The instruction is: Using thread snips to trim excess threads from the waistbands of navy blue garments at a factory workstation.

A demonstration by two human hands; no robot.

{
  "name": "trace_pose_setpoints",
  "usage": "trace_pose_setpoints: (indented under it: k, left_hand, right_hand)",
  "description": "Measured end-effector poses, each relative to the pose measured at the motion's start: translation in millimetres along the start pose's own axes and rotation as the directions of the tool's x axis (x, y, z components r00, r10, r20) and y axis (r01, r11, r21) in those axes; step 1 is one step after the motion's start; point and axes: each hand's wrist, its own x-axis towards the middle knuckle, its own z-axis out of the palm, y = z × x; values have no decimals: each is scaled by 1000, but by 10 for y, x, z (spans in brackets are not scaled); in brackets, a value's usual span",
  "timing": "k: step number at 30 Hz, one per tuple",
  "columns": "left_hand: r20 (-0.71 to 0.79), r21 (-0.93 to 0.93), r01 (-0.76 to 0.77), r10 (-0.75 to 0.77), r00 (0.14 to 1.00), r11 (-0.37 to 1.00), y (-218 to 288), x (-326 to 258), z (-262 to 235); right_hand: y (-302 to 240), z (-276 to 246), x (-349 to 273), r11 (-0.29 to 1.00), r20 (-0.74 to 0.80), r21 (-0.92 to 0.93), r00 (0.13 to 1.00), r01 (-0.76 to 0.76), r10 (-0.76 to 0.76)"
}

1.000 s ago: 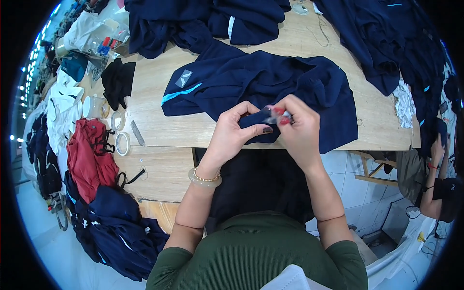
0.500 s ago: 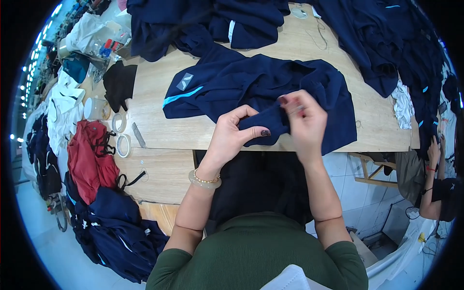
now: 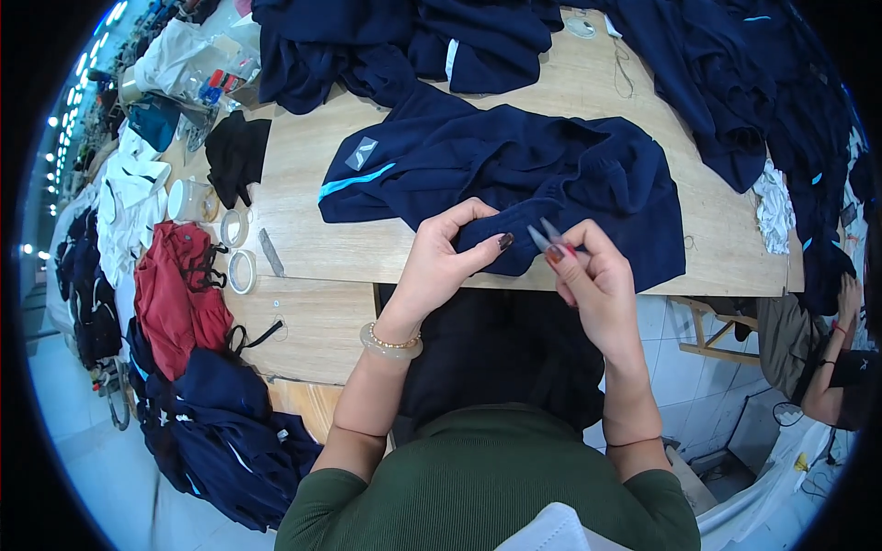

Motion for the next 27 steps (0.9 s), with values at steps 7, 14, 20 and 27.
trace_pose_setpoints:
  k: [7,14,20,27]
  left_hand:
    - [4,80,-38,38,999,996,23,-1,30]
    - [12,70,-22,21,1000,997,30,-16,60]
    - [28,37,52,-53,998,998,-48,9,18]
    - [79,255,8,-29,996,967,-223,101,-139]
  right_hand:
    - [-13,63,38,995,-26,-100,1000,15,-17]
    - [15,52,63,997,-23,-75,999,32,-34]
    - [185,-58,337,826,-197,458,944,328,-266]
    - [405,-108,680,987,218,150,976,-58,24]
